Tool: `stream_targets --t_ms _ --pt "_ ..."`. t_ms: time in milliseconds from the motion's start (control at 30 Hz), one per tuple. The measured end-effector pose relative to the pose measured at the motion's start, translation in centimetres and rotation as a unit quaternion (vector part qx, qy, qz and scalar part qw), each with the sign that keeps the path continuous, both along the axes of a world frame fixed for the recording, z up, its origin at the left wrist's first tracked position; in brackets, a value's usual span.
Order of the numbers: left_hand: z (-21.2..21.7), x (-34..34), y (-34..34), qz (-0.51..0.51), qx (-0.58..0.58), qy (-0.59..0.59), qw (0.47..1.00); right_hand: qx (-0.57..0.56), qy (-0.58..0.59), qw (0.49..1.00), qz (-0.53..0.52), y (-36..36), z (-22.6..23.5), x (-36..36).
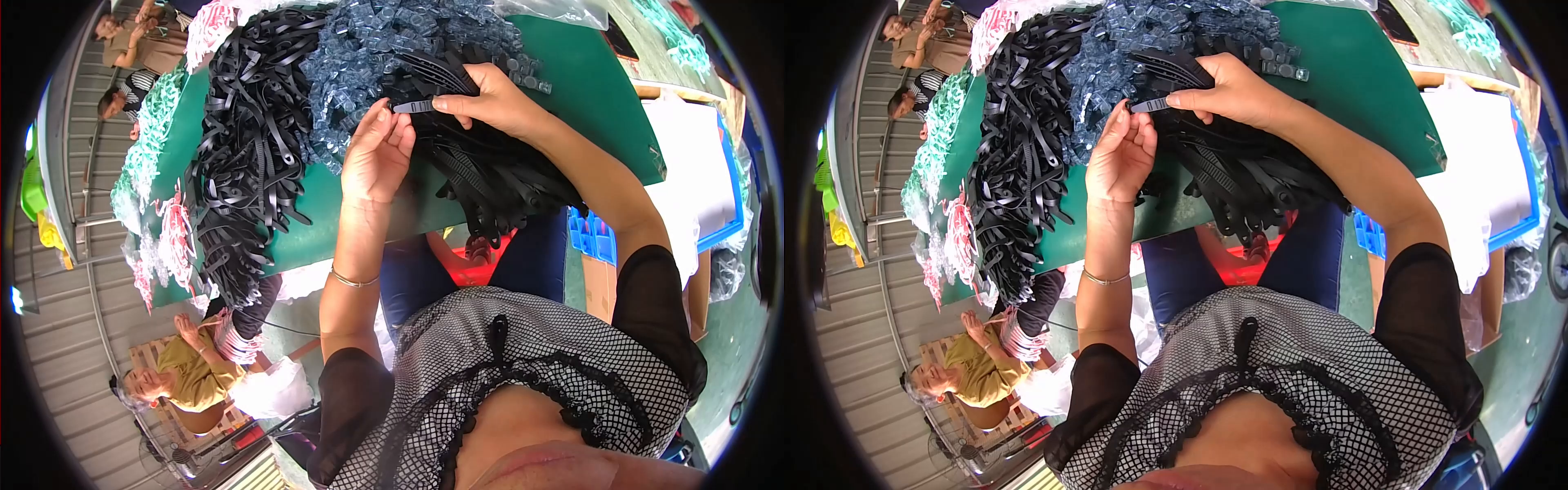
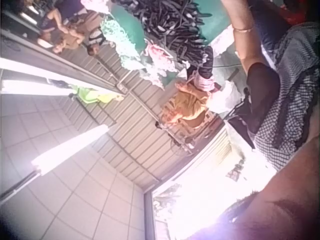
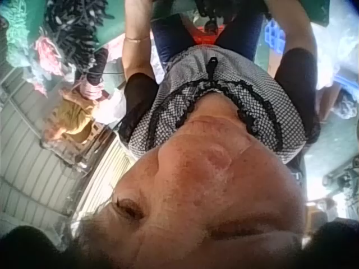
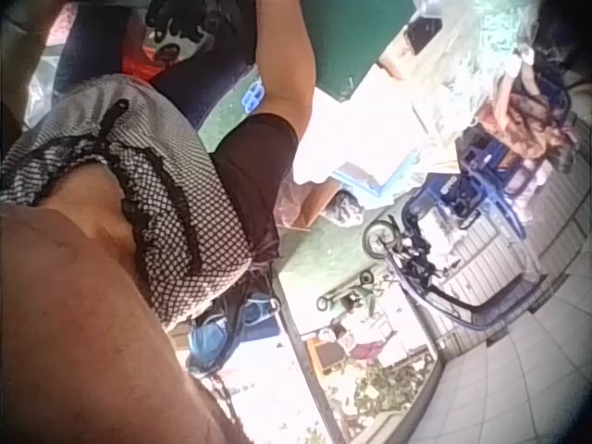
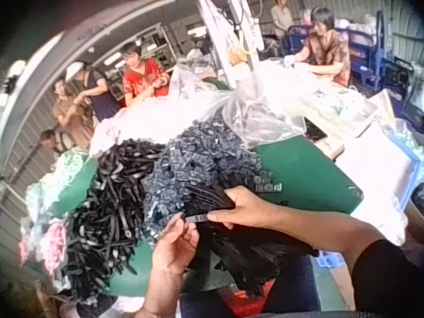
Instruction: Sorting and organizing small black plastic components in a factory setting.
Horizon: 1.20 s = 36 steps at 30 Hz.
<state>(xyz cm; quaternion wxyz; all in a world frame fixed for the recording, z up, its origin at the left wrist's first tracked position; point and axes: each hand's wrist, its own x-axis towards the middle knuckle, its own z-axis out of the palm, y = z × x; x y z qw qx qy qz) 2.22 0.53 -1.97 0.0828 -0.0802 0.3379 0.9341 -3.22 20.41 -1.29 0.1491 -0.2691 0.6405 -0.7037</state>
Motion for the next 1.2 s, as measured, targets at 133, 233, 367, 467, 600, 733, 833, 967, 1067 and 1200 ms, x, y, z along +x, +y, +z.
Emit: stream_targets --t_ms 133,233,367,467,600,733,833,967,1067,1200 --pt "0.0 0.1 0.3 0.008 0.0 0.001 1.0 0.001 -0.006 1.0 -0.011 -0.1 0.3 0.2" --pt "-0.3 0.1 0.5 0.005 -0.002 0.013 1.0 0.0 -0.002 1.0 -0.011 -0.1 0.2 0.2" --pt "-0.3 0.2 1.3 0.006 0.003 0.006 1.0 0.01 0.007 1.0 -0.01 -0.1 -0.1 0.1" --pt "-0.1 0.3 1.6 0.005 -0.007 -0.005 1.0 -0.008 0.023 0.999 -0.022 -0.3 -0.5 0.1" --pt "0.5 0.5 1.4 0.0 -0.048 -0.028 0.998 -0.031 0.028 0.999 -0.021 -0.4 -0.6 0.0" --pt "1.2 0.2 0.9 -0.011 -0.216 0.021 0.976 0.021 0.009 1.0 -0.016 -0.2 -0.2 0.3" --pt "1.2 0.1 1.2 0.026 -0.436 0.091 0.895 0.016 0.034 0.999 -0.006 -0.7 -0.8 0.2" --pt "1.5 0.1 2.8 0.056 -0.599 0.154 0.784 0.044 0.096 0.994 0.012 -0.4 -1.1 -0.1" --pt "1.5 -0.1 3.0 -0.028 -0.439 0.096 0.893 0.059 0.1 0.993 -0.01 -0.3 -1.0 -0.2" --pt "0.6 0.0 2.5 -0.039 -0.359 0.063 0.931 0.1 0.119 0.988 -0.007 -0.5 -0.4 0.2"
